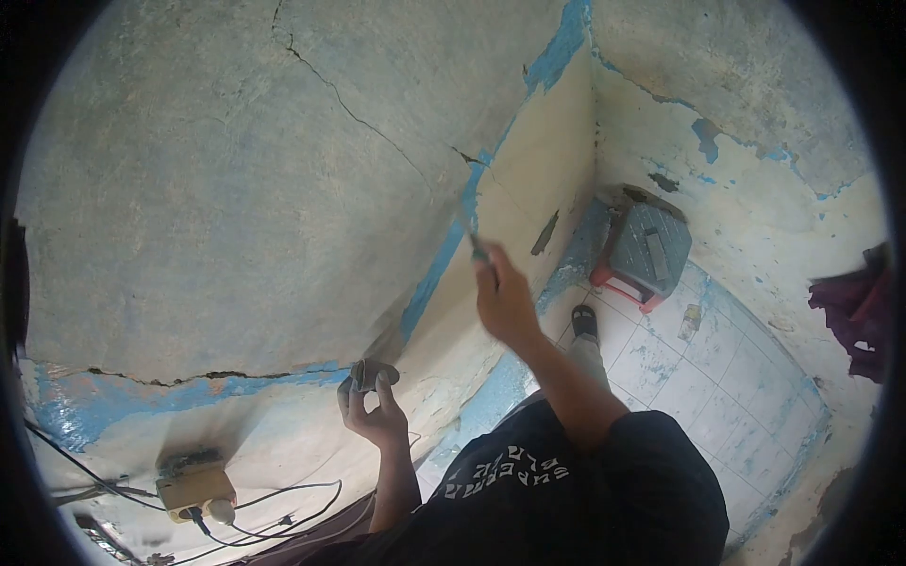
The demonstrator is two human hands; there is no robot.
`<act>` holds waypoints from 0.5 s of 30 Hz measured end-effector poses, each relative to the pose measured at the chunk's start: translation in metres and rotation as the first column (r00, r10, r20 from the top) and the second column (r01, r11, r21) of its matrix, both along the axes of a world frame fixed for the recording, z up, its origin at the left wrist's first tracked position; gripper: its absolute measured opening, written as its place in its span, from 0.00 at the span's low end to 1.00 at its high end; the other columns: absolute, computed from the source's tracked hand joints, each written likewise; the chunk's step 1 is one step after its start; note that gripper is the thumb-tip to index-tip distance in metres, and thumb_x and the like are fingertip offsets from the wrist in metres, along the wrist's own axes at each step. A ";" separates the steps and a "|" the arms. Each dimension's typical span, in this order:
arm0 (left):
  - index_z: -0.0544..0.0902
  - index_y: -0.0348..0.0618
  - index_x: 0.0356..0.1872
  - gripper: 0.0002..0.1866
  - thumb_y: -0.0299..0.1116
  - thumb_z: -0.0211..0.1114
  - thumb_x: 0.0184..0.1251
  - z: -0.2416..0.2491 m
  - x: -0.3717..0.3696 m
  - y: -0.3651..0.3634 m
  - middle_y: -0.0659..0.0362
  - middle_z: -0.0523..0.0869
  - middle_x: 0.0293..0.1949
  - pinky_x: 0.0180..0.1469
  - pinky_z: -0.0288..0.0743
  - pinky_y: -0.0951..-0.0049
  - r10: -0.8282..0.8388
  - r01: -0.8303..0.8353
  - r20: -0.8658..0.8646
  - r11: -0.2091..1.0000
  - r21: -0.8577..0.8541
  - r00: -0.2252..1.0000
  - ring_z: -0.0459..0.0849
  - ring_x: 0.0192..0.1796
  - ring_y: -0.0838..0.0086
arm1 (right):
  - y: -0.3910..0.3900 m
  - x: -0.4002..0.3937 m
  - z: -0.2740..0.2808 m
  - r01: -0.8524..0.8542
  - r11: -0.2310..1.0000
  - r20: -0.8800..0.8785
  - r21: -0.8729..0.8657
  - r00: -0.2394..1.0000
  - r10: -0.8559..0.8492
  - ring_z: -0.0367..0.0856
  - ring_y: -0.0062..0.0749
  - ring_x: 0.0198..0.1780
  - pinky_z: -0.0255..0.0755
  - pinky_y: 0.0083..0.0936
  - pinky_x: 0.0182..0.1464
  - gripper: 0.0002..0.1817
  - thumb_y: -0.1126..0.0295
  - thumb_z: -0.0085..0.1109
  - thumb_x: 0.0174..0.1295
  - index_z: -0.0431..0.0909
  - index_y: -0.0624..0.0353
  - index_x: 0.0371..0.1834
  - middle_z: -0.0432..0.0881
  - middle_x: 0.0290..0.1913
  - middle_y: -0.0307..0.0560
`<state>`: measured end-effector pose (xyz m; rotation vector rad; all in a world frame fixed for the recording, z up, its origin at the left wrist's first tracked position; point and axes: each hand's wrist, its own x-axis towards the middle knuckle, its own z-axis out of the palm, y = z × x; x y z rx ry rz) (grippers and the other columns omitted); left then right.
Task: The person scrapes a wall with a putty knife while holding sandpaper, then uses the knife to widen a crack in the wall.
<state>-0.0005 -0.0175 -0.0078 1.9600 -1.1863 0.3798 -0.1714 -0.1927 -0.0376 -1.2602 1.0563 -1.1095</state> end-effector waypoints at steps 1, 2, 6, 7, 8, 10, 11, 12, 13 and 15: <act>0.90 0.40 0.52 0.18 0.23 0.77 0.58 0.000 -0.001 0.004 0.52 0.88 0.45 0.50 0.82 0.63 0.010 -0.010 -0.028 1.000 0.011 1.000 0.89 0.47 0.59 | -0.011 -0.004 0.006 -0.020 0.998 -0.001 0.059 1.000 0.020 0.78 0.30 0.32 0.72 0.32 0.39 0.19 0.66 0.48 0.79 0.75 0.60 0.67 0.79 0.32 0.52; 0.90 0.40 0.52 0.18 0.23 0.77 0.58 0.002 0.000 0.007 0.52 0.88 0.45 0.50 0.82 0.63 0.017 -0.016 -0.028 1.000 0.023 0.999 0.89 0.47 0.59 | -0.015 -0.006 0.007 -0.042 0.992 -0.001 0.121 0.999 0.042 0.78 0.30 0.32 0.72 0.31 0.40 0.19 0.66 0.48 0.79 0.74 0.60 0.68 0.80 0.32 0.52; 0.90 0.39 0.52 0.19 0.23 0.77 0.58 0.000 -0.001 0.005 0.53 0.88 0.45 0.51 0.82 0.63 0.006 -0.006 0.007 0.999 0.032 1.000 0.89 0.47 0.60 | 0.008 0.005 -0.003 -0.006 0.999 0.056 0.042 0.998 0.004 0.77 0.29 0.32 0.71 0.32 0.38 0.19 0.65 0.48 0.79 0.74 0.60 0.68 0.78 0.30 0.50; 0.90 0.39 0.52 0.19 0.23 0.77 0.58 -0.001 0.000 0.005 0.53 0.88 0.45 0.50 0.82 0.63 0.011 -0.011 0.013 1.000 0.025 1.000 0.89 0.47 0.59 | 0.014 0.008 -0.005 -0.014 1.000 0.043 0.028 0.999 0.013 0.79 0.32 0.32 0.71 0.34 0.38 0.19 0.63 0.49 0.79 0.74 0.60 0.67 0.78 0.30 0.50; 0.90 0.39 0.52 0.19 0.23 0.77 0.58 -0.001 0.002 0.003 0.53 0.88 0.45 0.50 0.82 0.63 0.007 -0.007 0.015 1.000 0.024 1.000 0.89 0.47 0.59 | 0.007 0.010 -0.011 -0.010 1.000 0.046 0.027 0.999 0.009 0.79 0.32 0.32 0.71 0.34 0.38 0.19 0.63 0.49 0.79 0.74 0.60 0.67 0.78 0.30 0.50; 0.89 0.38 0.51 0.18 0.23 0.77 0.58 -0.001 0.003 0.005 0.52 0.89 0.45 0.50 0.82 0.63 -0.013 0.012 0.035 1.000 0.028 0.999 0.89 0.47 0.59 | -0.022 0.009 -0.024 0.120 0.992 -0.064 0.039 0.991 -0.118 0.79 0.36 0.33 0.72 0.36 0.39 0.19 0.63 0.49 0.79 0.74 0.61 0.66 0.79 0.30 0.53; 0.89 0.38 0.51 0.18 0.23 0.77 0.58 0.001 0.001 0.009 0.52 0.89 0.45 0.50 0.82 0.63 -0.007 0.006 0.032 0.999 0.036 0.999 0.89 0.47 0.59 | -0.040 0.004 -0.012 0.135 0.987 -0.021 0.088 0.991 -0.133 0.79 0.39 0.33 0.72 0.38 0.39 0.19 0.62 0.50 0.79 0.74 0.60 0.65 0.78 0.30 0.54; 0.89 0.38 0.51 0.18 0.23 0.77 0.58 0.004 -0.002 0.010 0.52 0.89 0.45 0.50 0.82 0.63 0.003 -0.004 0.022 0.999 0.048 1.000 0.89 0.47 0.59 | -0.036 0.003 -0.012 0.132 0.987 -0.023 0.091 0.991 -0.130 0.79 0.39 0.33 0.72 0.38 0.39 0.19 0.62 0.50 0.79 0.74 0.60 0.65 0.78 0.30 0.54; 0.89 0.38 0.50 0.17 0.22 0.77 0.58 0.007 -0.002 0.006 0.52 0.89 0.45 0.50 0.82 0.63 0.005 -0.006 0.015 0.999 0.050 1.000 0.89 0.47 0.59 | -0.034 0.003 -0.010 0.121 0.989 -0.026 0.084 0.993 -0.119 0.79 0.39 0.33 0.72 0.38 0.39 0.18 0.62 0.50 0.78 0.74 0.59 0.65 0.78 0.31 0.54; 0.89 0.38 0.50 0.17 0.22 0.77 0.58 0.000 0.002 0.003 0.52 0.89 0.45 0.50 0.82 0.63 -0.006 0.005 0.023 1.000 0.016 1.000 0.88 0.46 0.59 | -0.020 0.003 -0.016 0.072 0.996 -0.065 0.055 0.996 -0.068 0.80 0.39 0.33 0.72 0.38 0.40 0.18 0.63 0.50 0.78 0.74 0.57 0.65 0.79 0.32 0.52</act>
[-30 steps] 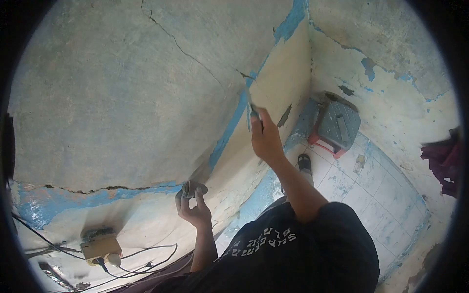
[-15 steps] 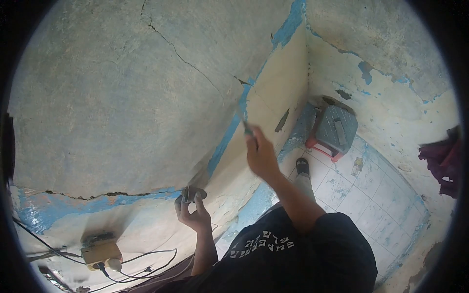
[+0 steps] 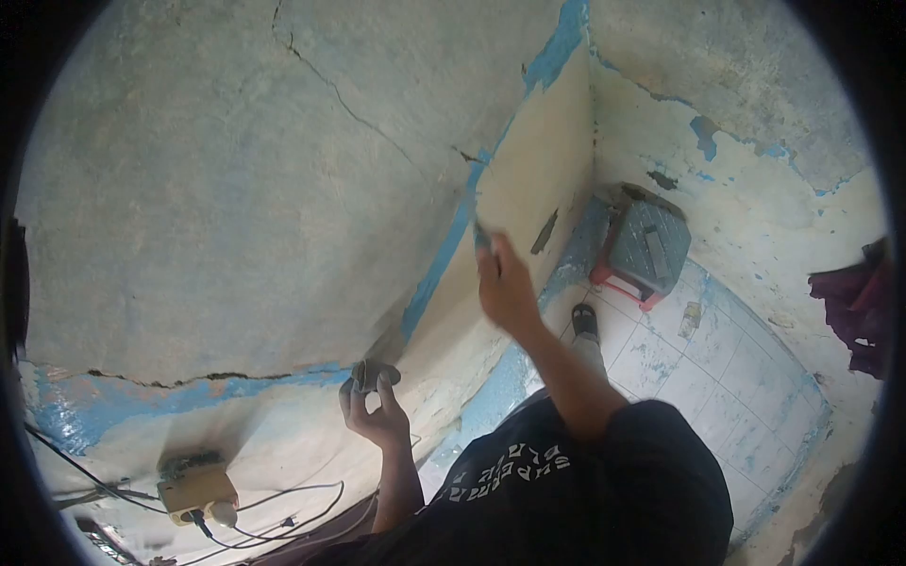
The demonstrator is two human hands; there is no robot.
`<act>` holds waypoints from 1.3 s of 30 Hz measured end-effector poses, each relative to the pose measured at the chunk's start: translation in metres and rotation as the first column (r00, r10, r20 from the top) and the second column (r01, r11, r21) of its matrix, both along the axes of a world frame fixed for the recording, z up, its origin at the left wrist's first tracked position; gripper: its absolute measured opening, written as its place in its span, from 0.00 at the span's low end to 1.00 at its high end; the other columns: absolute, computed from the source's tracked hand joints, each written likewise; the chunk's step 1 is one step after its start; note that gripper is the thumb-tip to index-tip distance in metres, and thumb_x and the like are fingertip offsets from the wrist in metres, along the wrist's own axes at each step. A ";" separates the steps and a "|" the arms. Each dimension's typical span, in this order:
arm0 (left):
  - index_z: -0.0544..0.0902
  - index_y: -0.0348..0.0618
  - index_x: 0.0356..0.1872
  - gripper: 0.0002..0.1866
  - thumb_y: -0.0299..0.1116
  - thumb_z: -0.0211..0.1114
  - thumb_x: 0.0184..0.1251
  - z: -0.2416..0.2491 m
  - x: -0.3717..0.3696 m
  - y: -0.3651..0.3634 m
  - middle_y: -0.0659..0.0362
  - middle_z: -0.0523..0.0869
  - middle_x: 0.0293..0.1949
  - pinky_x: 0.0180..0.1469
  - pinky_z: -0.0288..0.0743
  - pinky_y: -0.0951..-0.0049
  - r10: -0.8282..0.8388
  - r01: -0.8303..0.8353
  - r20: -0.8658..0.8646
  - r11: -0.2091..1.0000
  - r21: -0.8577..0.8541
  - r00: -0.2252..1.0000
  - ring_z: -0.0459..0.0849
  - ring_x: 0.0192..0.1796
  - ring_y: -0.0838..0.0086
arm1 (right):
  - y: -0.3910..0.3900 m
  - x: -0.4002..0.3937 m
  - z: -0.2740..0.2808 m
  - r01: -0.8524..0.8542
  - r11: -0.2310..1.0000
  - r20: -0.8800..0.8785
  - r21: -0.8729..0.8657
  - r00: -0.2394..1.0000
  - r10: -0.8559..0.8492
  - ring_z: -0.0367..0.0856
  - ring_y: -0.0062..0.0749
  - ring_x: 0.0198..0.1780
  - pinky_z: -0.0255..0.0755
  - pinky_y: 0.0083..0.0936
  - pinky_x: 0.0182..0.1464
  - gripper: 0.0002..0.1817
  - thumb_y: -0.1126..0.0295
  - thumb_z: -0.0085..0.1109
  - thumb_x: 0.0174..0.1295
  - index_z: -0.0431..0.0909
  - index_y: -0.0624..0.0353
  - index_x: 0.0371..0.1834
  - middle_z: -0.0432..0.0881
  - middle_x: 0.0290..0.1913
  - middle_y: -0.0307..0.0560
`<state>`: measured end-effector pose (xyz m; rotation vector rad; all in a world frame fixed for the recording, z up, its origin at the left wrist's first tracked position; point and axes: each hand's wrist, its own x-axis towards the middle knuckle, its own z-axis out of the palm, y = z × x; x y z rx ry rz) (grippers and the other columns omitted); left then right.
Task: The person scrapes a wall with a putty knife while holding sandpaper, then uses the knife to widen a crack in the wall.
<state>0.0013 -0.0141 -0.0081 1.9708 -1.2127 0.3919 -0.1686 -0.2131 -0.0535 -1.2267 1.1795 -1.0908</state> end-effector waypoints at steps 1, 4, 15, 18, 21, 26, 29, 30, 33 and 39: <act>0.89 0.38 0.50 0.17 0.22 0.77 0.58 -0.004 0.001 0.001 0.52 0.89 0.45 0.50 0.82 0.63 0.001 -0.001 0.001 1.000 -0.011 1.000 0.88 0.46 0.59 | 0.019 0.004 0.004 -0.050 0.999 0.088 -0.004 0.995 0.050 0.79 0.36 0.33 0.72 0.37 0.40 0.18 0.64 0.50 0.78 0.75 0.56 0.66 0.79 0.31 0.50; 0.90 0.38 0.51 0.18 0.23 0.78 0.58 -0.001 -0.001 -0.005 0.52 0.89 0.44 0.49 0.82 0.63 -0.009 0.009 0.007 1.000 -0.004 1.000 0.88 0.46 0.59 | 0.021 0.003 0.011 -0.052 0.998 0.091 -0.036 0.994 0.055 0.79 0.34 0.34 0.73 0.34 0.41 0.19 0.64 0.50 0.78 0.74 0.57 0.67 0.79 0.31 0.49; 0.90 0.39 0.52 0.19 0.23 0.78 0.57 -0.004 0.002 0.005 0.52 0.89 0.44 0.48 0.82 0.63 -0.002 0.002 0.007 1.000 0.005 1.000 0.88 0.46 0.60 | -0.020 -0.007 0.020 0.019 1.000 0.046 -0.014 0.999 -0.018 0.77 0.32 0.32 0.72 0.33 0.41 0.19 0.65 0.49 0.79 0.74 0.61 0.67 0.79 0.31 0.50; 0.90 0.39 0.52 0.18 0.23 0.77 0.58 0.000 0.001 -0.001 0.52 0.89 0.45 0.49 0.82 0.63 -0.009 0.009 -0.005 1.000 0.013 1.000 0.89 0.46 0.60 | 0.002 0.001 0.017 -0.001 0.999 0.062 -0.044 0.998 0.004 0.76 0.32 0.32 0.72 0.33 0.41 0.19 0.64 0.50 0.78 0.75 0.61 0.67 0.79 0.31 0.50; 0.89 0.36 0.50 0.16 0.24 0.76 0.61 -0.004 0.003 -0.003 0.50 0.87 0.44 0.47 0.81 0.61 -0.025 0.025 -0.016 1.000 -0.016 1.000 0.88 0.45 0.58 | 0.013 0.002 0.011 -0.086 0.996 0.096 -0.037 0.991 0.089 0.75 0.32 0.29 0.71 0.32 0.36 0.18 0.64 0.50 0.78 0.75 0.60 0.65 0.78 0.29 0.49; 0.89 0.37 0.51 0.17 0.24 0.76 0.60 -0.002 0.003 0.002 0.50 0.88 0.44 0.47 0.81 0.63 -0.036 0.036 0.036 0.999 0.006 0.999 0.88 0.45 0.59 | -0.022 -0.005 0.007 0.027 1.000 0.092 -0.004 0.995 -0.027 0.74 0.26 0.28 0.70 0.32 0.34 0.18 0.65 0.50 0.78 0.75 0.57 0.67 0.76 0.27 0.45; 0.89 0.38 0.51 0.18 0.22 0.77 0.57 -0.005 0.003 -0.001 0.52 0.89 0.44 0.48 0.82 0.63 -0.024 0.024 0.012 1.000 -0.011 1.000 0.88 0.45 0.60 | 0.014 0.000 0.012 -0.101 0.995 0.172 0.023 0.980 0.096 0.74 0.24 0.32 0.69 0.28 0.39 0.21 0.65 0.50 0.78 0.73 0.58 0.70 0.75 0.28 0.43; 0.89 0.38 0.51 0.18 0.22 0.77 0.57 -0.006 0.004 0.000 0.52 0.89 0.44 0.48 0.82 0.62 -0.034 0.034 0.000 0.999 -0.018 0.999 0.88 0.45 0.60 | 0.009 0.000 0.011 -0.045 0.999 0.118 0.015 0.992 0.043 0.74 0.24 0.32 0.70 0.28 0.39 0.21 0.65 0.49 0.78 0.73 0.58 0.70 0.75 0.28 0.43; 0.89 0.37 0.51 0.18 0.22 0.77 0.57 -0.003 0.004 0.002 0.52 0.89 0.44 0.47 0.82 0.62 -0.031 0.031 0.048 0.999 0.019 0.998 0.89 0.44 0.61 | -0.015 -0.008 0.018 -0.011 0.998 0.074 0.058 0.997 0.007 0.75 0.24 0.32 0.70 0.28 0.39 0.20 0.65 0.49 0.78 0.73 0.58 0.70 0.75 0.29 0.43; 0.89 0.36 0.50 0.17 0.23 0.77 0.57 -0.008 0.007 0.001 0.51 0.89 0.45 0.48 0.83 0.63 -0.030 0.030 0.010 1.000 -0.002 0.999 0.89 0.46 0.59 | 0.005 -0.003 0.013 -0.076 0.997 0.155 -0.009 0.985 0.077 0.74 0.27 0.29 0.70 0.30 0.36 0.20 0.65 0.49 0.79 0.72 0.59 0.70 0.76 0.28 0.44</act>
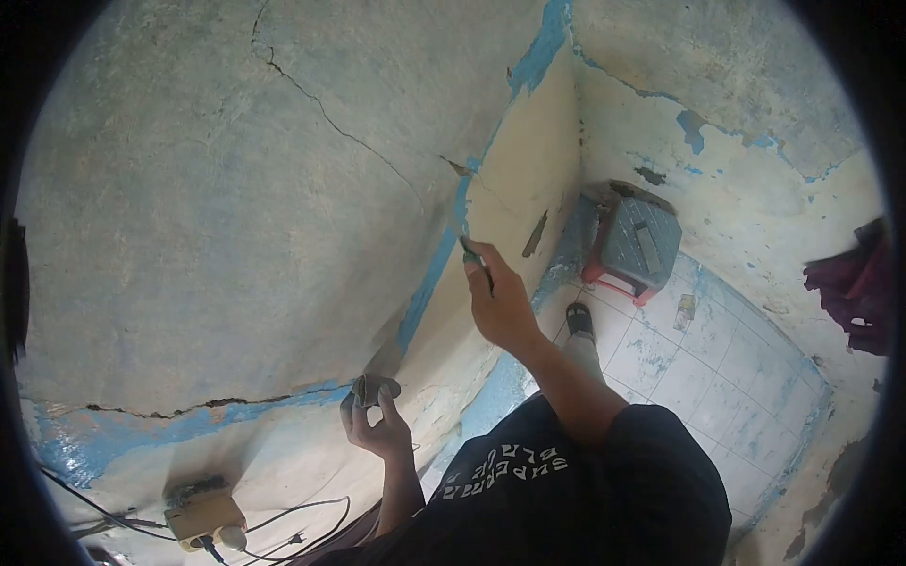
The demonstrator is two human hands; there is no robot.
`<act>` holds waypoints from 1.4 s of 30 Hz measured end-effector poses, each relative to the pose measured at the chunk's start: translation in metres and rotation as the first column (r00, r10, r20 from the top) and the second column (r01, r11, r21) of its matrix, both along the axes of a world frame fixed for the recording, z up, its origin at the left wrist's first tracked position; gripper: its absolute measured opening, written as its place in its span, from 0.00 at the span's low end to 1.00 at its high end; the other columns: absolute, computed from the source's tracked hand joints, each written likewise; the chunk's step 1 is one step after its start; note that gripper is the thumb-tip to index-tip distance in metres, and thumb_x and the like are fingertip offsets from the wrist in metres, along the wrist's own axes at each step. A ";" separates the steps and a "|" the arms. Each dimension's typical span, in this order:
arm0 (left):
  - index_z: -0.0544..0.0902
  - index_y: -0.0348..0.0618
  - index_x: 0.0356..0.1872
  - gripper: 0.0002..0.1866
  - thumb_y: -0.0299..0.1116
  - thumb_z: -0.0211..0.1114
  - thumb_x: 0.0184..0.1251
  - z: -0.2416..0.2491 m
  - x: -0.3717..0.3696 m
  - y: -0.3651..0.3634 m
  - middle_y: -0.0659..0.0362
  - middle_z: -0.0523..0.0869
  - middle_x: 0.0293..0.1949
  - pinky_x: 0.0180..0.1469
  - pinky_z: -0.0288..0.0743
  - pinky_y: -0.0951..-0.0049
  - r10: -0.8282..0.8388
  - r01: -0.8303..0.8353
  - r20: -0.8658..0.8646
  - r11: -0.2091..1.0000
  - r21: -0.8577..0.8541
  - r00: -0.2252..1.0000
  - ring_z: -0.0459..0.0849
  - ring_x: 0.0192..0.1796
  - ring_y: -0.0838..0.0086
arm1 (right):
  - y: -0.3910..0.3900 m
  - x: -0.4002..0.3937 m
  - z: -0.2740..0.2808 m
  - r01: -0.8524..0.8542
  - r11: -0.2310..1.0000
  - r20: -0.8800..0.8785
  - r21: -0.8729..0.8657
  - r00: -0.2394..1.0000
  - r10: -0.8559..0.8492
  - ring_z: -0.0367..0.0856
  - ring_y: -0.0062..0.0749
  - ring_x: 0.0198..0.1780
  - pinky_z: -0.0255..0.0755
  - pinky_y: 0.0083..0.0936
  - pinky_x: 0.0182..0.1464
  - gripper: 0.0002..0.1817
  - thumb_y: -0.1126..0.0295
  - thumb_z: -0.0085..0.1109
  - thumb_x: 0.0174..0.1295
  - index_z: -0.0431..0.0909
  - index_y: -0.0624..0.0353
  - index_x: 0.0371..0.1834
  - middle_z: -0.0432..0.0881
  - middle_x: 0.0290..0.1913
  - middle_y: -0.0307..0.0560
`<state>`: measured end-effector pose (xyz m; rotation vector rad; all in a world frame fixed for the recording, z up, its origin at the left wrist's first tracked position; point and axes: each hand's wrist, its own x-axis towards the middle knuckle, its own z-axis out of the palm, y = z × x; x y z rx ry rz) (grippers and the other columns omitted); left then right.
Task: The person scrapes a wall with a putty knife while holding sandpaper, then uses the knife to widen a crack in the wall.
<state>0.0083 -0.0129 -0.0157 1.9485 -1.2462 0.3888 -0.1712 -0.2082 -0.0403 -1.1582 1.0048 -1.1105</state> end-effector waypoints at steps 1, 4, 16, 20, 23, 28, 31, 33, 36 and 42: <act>0.89 0.36 0.50 0.17 0.23 0.77 0.57 0.001 0.000 -0.001 0.51 0.89 0.45 0.48 0.83 0.63 0.004 -0.004 0.000 1.000 0.007 1.000 0.89 0.46 0.59 | -0.008 -0.002 0.000 0.054 0.999 -0.075 -0.006 0.996 -0.055 0.74 0.27 0.29 0.70 0.31 0.35 0.20 0.65 0.49 0.79 0.73 0.59 0.70 0.75 0.27 0.44; 0.89 0.36 0.50 0.15 0.26 0.77 0.61 0.004 -0.001 0.005 0.51 0.89 0.45 0.46 0.83 0.63 0.007 -0.008 0.039 1.000 0.030 0.999 0.89 0.45 0.59 | -0.021 -0.004 0.007 0.083 0.996 -0.093 0.036 0.992 -0.079 0.75 0.27 0.29 0.70 0.32 0.35 0.20 0.65 0.49 0.79 0.73 0.59 0.69 0.76 0.27 0.44; 0.89 0.36 0.49 0.17 0.22 0.77 0.57 0.003 -0.004 -0.004 0.51 0.90 0.45 0.49 0.83 0.63 0.005 -0.005 0.027 1.000 -0.003 1.000 0.89 0.46 0.59 | 0.004 0.002 -0.001 0.054 0.999 -0.038 0.006 0.998 -0.054 0.69 0.24 0.27 0.66 0.29 0.33 0.18 0.66 0.49 0.79 0.74 0.61 0.66 0.73 0.26 0.40; 0.90 0.37 0.49 0.17 0.23 0.78 0.57 0.007 -0.006 -0.004 0.52 0.89 0.44 0.48 0.82 0.63 0.010 -0.010 0.005 1.000 0.015 1.000 0.88 0.45 0.60 | -0.027 -0.005 0.004 0.100 0.995 -0.060 0.020 0.993 -0.099 0.70 0.23 0.28 0.66 0.27 0.34 0.19 0.67 0.50 0.79 0.75 0.62 0.68 0.73 0.27 0.40; 0.90 0.37 0.50 0.17 0.23 0.78 0.57 0.004 -0.004 -0.001 0.52 0.89 0.43 0.47 0.81 0.63 0.010 -0.010 0.005 1.000 0.009 1.000 0.88 0.45 0.60 | -0.012 0.002 0.002 0.090 0.996 -0.028 0.013 0.996 -0.089 0.71 0.22 0.30 0.68 0.26 0.35 0.19 0.65 0.50 0.79 0.75 0.61 0.67 0.73 0.27 0.39; 0.89 0.36 0.51 0.16 0.25 0.76 0.61 0.005 -0.007 0.002 0.50 0.88 0.45 0.50 0.81 0.62 0.012 -0.011 -0.024 0.999 0.035 1.000 0.88 0.48 0.59 | -0.024 0.003 -0.008 0.125 0.985 -0.070 0.118 0.991 -0.117 0.72 0.23 0.31 0.70 0.28 0.37 0.20 0.65 0.50 0.79 0.75 0.61 0.68 0.73 0.27 0.38; 0.90 0.36 0.50 0.18 0.21 0.77 0.56 0.007 -0.005 -0.004 0.52 0.88 0.42 0.46 0.81 0.64 -0.008 0.008 0.069 1.000 -0.006 0.998 0.87 0.43 0.62 | -0.017 0.000 0.004 0.083 0.989 0.018 0.125 0.996 -0.086 0.73 0.23 0.31 0.70 0.29 0.37 0.19 0.64 0.50 0.79 0.75 0.60 0.67 0.74 0.28 0.38; 0.89 0.36 0.50 0.18 0.21 0.77 0.57 0.004 -0.005 -0.006 0.52 0.88 0.42 0.47 0.81 0.64 -0.004 0.005 0.032 1.000 -0.021 0.999 0.87 0.44 0.61 | 0.003 0.006 0.007 0.055 0.998 0.038 0.021 0.998 -0.055 0.73 0.23 0.30 0.69 0.27 0.36 0.18 0.64 0.50 0.79 0.75 0.60 0.65 0.74 0.28 0.38; 0.89 0.36 0.50 0.18 0.22 0.77 0.57 0.003 -0.007 -0.003 0.52 0.89 0.43 0.48 0.82 0.63 0.022 -0.021 -0.014 1.000 0.019 1.000 0.88 0.46 0.60 | -0.014 -0.006 0.009 0.038 0.995 -0.011 0.093 0.999 -0.037 0.73 0.22 0.30 0.69 0.26 0.36 0.19 0.65 0.50 0.79 0.75 0.60 0.67 0.74 0.28 0.39; 0.89 0.37 0.50 0.18 0.22 0.77 0.57 0.001 -0.006 -0.004 0.51 0.89 0.45 0.50 0.83 0.62 0.028 -0.028 -0.024 1.000 0.002 0.999 0.89 0.47 0.58 | -0.010 -0.006 0.004 0.043 0.999 -0.034 0.018 0.999 -0.042 0.71 0.22 0.29 0.68 0.27 0.34 0.20 0.66 0.50 0.78 0.74 0.60 0.68 0.74 0.28 0.40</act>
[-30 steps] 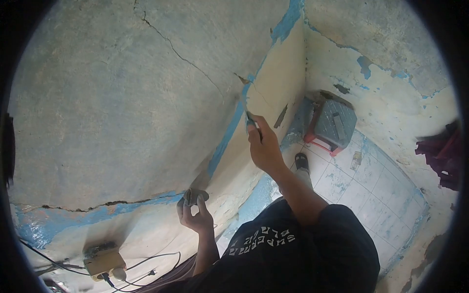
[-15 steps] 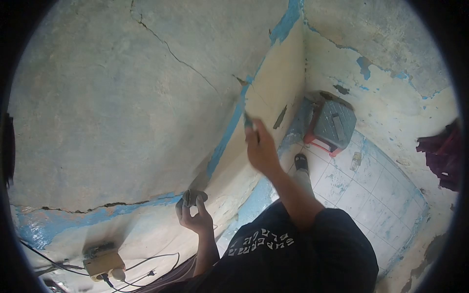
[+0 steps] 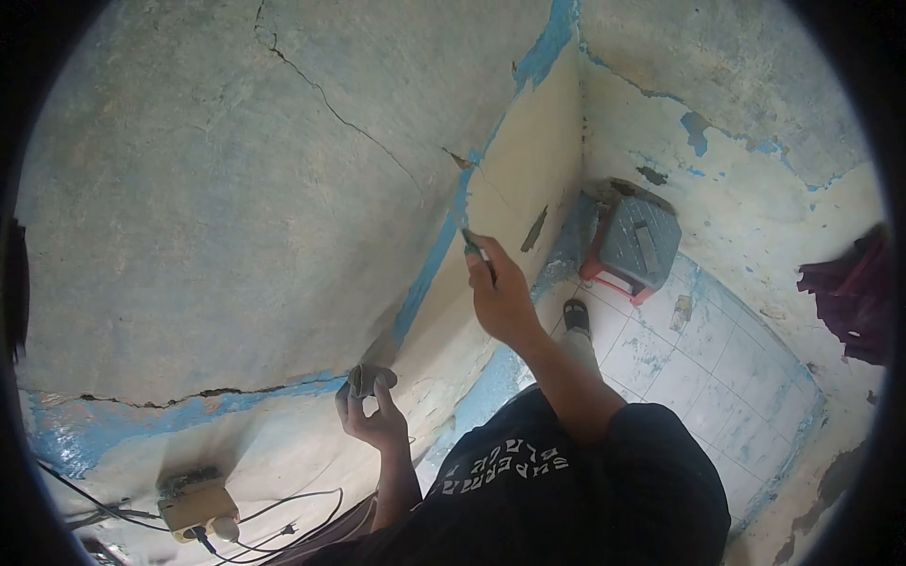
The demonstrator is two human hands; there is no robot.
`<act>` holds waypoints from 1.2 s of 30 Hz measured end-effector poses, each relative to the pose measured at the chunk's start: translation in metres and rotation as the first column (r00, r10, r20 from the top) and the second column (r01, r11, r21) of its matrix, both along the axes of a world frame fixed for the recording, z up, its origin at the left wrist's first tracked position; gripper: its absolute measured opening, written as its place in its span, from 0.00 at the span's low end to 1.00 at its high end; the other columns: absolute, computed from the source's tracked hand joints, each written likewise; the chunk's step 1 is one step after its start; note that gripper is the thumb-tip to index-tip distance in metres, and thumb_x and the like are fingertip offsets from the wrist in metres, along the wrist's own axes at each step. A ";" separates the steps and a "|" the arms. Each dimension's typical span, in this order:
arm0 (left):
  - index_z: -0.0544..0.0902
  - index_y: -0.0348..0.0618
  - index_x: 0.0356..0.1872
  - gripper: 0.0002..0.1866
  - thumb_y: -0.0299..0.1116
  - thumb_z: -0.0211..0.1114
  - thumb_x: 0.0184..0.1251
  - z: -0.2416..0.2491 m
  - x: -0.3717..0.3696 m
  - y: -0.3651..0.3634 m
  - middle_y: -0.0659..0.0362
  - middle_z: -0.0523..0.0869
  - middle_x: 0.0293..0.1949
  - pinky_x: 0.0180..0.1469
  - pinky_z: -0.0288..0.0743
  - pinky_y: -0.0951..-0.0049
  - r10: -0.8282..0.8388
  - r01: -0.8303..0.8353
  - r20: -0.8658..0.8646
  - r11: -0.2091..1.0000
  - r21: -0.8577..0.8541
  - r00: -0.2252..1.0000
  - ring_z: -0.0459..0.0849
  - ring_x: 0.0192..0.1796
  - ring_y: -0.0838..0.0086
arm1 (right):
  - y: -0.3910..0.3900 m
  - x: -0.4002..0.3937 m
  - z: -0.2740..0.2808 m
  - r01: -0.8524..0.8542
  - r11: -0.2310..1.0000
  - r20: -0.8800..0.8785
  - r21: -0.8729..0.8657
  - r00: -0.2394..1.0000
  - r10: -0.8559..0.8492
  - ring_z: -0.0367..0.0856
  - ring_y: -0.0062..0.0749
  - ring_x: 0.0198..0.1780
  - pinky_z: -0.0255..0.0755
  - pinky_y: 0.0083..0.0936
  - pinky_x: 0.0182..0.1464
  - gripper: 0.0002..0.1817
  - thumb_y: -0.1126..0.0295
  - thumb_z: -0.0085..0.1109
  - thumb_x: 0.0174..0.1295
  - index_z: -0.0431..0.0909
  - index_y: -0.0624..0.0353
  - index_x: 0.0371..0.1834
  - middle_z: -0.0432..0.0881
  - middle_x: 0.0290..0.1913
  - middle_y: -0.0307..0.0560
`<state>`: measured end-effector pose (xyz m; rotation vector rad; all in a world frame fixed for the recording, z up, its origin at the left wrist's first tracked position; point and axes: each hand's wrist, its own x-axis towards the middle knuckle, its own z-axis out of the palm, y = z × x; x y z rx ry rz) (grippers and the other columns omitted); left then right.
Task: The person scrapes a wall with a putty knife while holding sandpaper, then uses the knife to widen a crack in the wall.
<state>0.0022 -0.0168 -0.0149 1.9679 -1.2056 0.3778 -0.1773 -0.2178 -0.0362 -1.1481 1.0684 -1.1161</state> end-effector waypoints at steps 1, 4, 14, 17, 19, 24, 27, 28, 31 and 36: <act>0.89 0.37 0.50 0.18 0.22 0.77 0.57 0.001 0.002 -0.002 0.51 0.89 0.45 0.50 0.83 0.62 -0.004 0.004 0.004 1.000 0.001 1.000 0.89 0.47 0.58 | 0.001 0.000 0.000 -0.004 1.000 -0.010 0.019 1.000 0.004 0.71 0.22 0.29 0.68 0.27 0.34 0.20 0.66 0.51 0.78 0.74 0.60 0.68 0.74 0.28 0.41; 0.89 0.37 0.50 0.18 0.22 0.77 0.57 0.004 -0.001 0.004 0.51 0.89 0.45 0.50 0.82 0.63 -0.027 0.026 0.032 1.000 0.005 0.999 0.89 0.47 0.59 | -0.004 0.002 0.002 -0.011 0.999 0.075 0.048 0.997 0.008 0.71 0.22 0.29 0.68 0.27 0.34 0.20 0.66 0.51 0.78 0.74 0.60 0.69 0.74 0.29 0.41; 0.90 0.36 0.50 0.17 0.22 0.76 0.58 0.004 0.000 0.002 0.50 0.89 0.45 0.50 0.82 0.63 -0.015 0.015 -0.019 1.000 0.016 1.000 0.89 0.47 0.58 | 0.006 0.006 0.001 -0.014 0.998 0.050 0.067 0.999 0.011 0.70 0.19 0.29 0.65 0.22 0.34 0.19 0.67 0.49 0.79 0.75 0.61 0.68 0.73 0.27 0.37; 0.90 0.36 0.50 0.17 0.22 0.76 0.58 0.006 0.001 -0.003 0.50 0.89 0.45 0.50 0.82 0.63 -0.023 0.023 -0.018 1.000 0.016 1.000 0.89 0.46 0.57 | -0.007 0.004 0.001 -0.017 0.996 0.114 0.087 0.993 0.007 0.69 0.18 0.29 0.65 0.22 0.33 0.19 0.67 0.49 0.79 0.75 0.62 0.68 0.73 0.26 0.37; 0.90 0.36 0.51 0.17 0.22 0.76 0.58 0.007 -0.002 0.008 0.50 0.89 0.45 0.50 0.82 0.63 -0.027 0.027 -0.007 0.999 0.033 1.000 0.89 0.46 0.57 | -0.024 -0.004 0.007 -0.008 0.990 0.102 0.142 0.995 -0.007 0.70 0.19 0.30 0.66 0.22 0.34 0.20 0.68 0.49 0.79 0.75 0.62 0.69 0.74 0.27 0.38; 0.90 0.36 0.50 0.17 0.22 0.76 0.57 0.002 0.001 0.002 0.50 0.89 0.46 0.50 0.82 0.62 -0.009 0.010 -0.020 1.000 0.014 1.000 0.89 0.46 0.57 | -0.010 0.001 -0.004 -0.024 1.000 0.076 0.004 0.997 0.023 0.68 0.20 0.27 0.65 0.26 0.31 0.19 0.66 0.50 0.79 0.75 0.64 0.67 0.72 0.25 0.36; 0.89 0.36 0.49 0.17 0.22 0.77 0.57 0.008 -0.001 0.003 0.50 0.89 0.45 0.50 0.82 0.62 -0.023 0.023 -0.003 0.998 0.050 1.000 0.89 0.46 0.57 | -0.028 -0.007 0.012 0.019 0.992 0.044 0.123 0.999 -0.025 0.70 0.19 0.30 0.68 0.24 0.37 0.21 0.67 0.50 0.79 0.74 0.62 0.70 0.73 0.27 0.38; 0.89 0.36 0.49 0.17 0.22 0.77 0.57 0.007 0.001 0.003 0.50 0.89 0.45 0.50 0.82 0.62 -0.028 0.028 0.003 0.999 0.039 1.000 0.89 0.46 0.57 | -0.019 -0.001 0.011 0.023 0.993 0.050 0.112 0.998 -0.029 0.70 0.19 0.30 0.68 0.24 0.37 0.21 0.67 0.50 0.79 0.74 0.62 0.70 0.73 0.27 0.38; 0.89 0.34 0.49 0.16 0.25 0.76 0.60 0.003 0.002 0.001 0.50 0.88 0.45 0.51 0.81 0.62 -0.026 0.027 -0.021 1.000 0.017 0.999 0.89 0.48 0.58 | 0.009 0.011 0.009 0.011 0.999 0.031 -0.048 0.999 -0.010 0.70 0.21 0.28 0.67 0.26 0.33 0.18 0.66 0.49 0.80 0.75 0.63 0.66 0.73 0.26 0.38; 0.89 0.35 0.49 0.16 0.25 0.77 0.59 0.003 0.004 0.008 0.50 0.88 0.46 0.50 0.81 0.62 -0.031 0.032 -0.021 0.998 0.049 0.999 0.88 0.48 0.58 | -0.013 -0.001 0.008 0.045 0.994 -0.005 0.096 0.999 -0.045 0.71 0.21 0.30 0.68 0.25 0.37 0.19 0.67 0.50 0.79 0.75 0.62 0.68 0.74 0.27 0.39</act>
